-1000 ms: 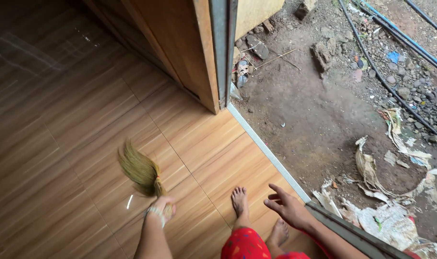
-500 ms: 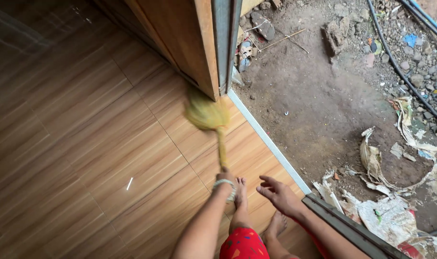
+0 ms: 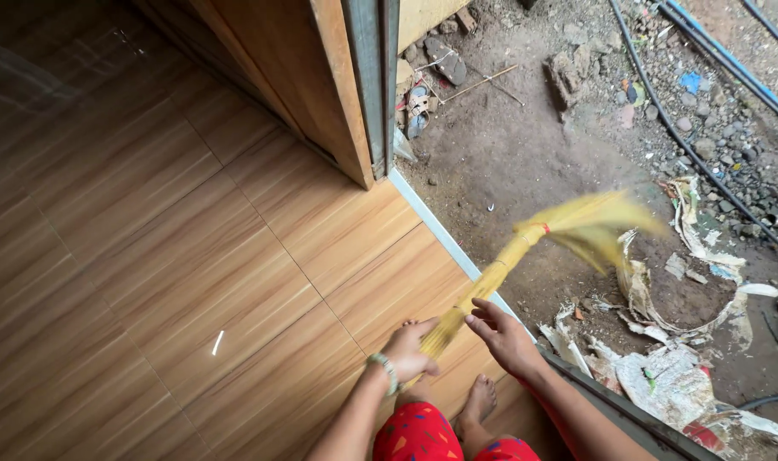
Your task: The person sweeps a tiled floor with a traditional straw broom, moving debris toward an open doorway. The person then picks up a black plastic bag, opens it, and places it on the floor before resuming sweeping.
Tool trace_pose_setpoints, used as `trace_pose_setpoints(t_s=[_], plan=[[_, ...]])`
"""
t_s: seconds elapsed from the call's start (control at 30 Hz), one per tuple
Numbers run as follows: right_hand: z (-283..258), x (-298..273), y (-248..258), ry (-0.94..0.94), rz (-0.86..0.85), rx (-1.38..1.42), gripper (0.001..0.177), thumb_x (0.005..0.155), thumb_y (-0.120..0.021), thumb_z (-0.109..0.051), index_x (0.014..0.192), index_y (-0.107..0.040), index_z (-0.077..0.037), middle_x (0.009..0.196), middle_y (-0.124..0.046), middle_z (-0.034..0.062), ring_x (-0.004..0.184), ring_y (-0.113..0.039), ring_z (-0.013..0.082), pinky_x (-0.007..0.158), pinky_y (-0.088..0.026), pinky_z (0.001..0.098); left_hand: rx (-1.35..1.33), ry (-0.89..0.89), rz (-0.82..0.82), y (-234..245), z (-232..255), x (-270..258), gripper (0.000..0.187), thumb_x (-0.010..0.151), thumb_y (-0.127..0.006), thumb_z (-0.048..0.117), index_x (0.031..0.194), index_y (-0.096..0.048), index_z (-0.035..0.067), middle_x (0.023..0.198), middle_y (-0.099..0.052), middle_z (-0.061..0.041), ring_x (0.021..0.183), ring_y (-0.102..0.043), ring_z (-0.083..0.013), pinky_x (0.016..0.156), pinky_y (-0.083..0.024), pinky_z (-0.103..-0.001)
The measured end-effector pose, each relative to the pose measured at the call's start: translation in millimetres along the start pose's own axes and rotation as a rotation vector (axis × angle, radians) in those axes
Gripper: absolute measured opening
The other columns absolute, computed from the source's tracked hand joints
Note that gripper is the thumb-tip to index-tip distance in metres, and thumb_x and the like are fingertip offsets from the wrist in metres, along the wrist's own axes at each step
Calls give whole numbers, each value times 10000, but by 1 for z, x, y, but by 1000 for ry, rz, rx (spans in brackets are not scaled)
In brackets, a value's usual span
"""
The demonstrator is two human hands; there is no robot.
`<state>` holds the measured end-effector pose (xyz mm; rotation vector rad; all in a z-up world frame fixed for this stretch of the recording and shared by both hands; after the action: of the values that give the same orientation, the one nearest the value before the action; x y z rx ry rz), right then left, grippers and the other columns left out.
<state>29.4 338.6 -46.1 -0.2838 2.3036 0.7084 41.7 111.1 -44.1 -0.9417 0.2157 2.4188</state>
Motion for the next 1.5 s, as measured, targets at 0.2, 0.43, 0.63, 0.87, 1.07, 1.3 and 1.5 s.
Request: trace_pose_setpoints(t_s=[0.2,0.43,0.63,0.87,1.07,1.3,1.5], plan=[[-9,-6,-10,2,-82,-11,676,916,-635,-467,1467,-502,-98,1374,-662,154,1281,-650,257,1056,-511,377,-86,407,308,21,-67,-19,995,732,-709,0,1621,-333,243,1098,-804,-205,907,-769,-353,778,-615,-404],[-55,5,-27,103,-108,-108,736,899,-636,-517,1498,-488,-116,1432,-604,160,1359,-560,271,1080,-478,405,-61,325,239,-57,-110,66,574,775,-772,136,1324,-618,68,1107,-744,-214,975,-736,-335,789,-608,-402],[-96,20,-33,235,-156,-96,737,899,-654,-489,1500,-470,-103,1418,-629,167,1355,-577,265,1090,-464,398,-505,300,66,-78,-129,38,923,568,-796,38,1454,-595,199,1081,-730,-186,865,-739,-376,706,-568,-447],[-111,13,-41,227,-170,-108,712,891,-669,-469,1494,-494,-134,1426,-640,154,1355,-596,250,1093,-479,390,-194,-374,512,-29,-181,-5,644,780,-807,195,1399,-645,120,1347,-695,-88,1318,-628,-191,1123,-469,-288],[-89,-13,-33,150,-246,-170,695,910,-668,-458,1494,-485,-129,1440,-623,143,1371,-574,239,1118,-456,377,196,-70,830,-66,-214,34,476,871,-649,223,1337,-591,142,1327,-642,-96,1271,-579,-263,1055,-460,-385],[-65,-28,-23,150,-317,-230,680,907,-664,-448,1459,-517,-78,1402,-674,153,1341,-628,236,1110,-483,359,907,-11,865,-102,-210,128,300,1009,-439,252,1272,-545,154,1303,-576,-98,1248,-509,-325,1008,-440,-478],[-54,-33,-23,183,-357,-264,680,923,-657,-459,1457,-511,-64,1424,-633,147,1351,-604,241,1108,-484,356,360,-313,797,-139,-170,60,454,931,-619,380,1299,-582,117,1460,-468,-159,1414,-329,-341,1142,-247,-465]])
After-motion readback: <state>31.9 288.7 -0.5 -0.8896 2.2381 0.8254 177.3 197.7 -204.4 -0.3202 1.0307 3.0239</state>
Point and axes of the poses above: each hand's wrist, its own x-axis towards the middle knuckle, its own y-axis out of the back of the hand, z = x × y, the point moved 2 cm from there along x, towards the middle knuckle
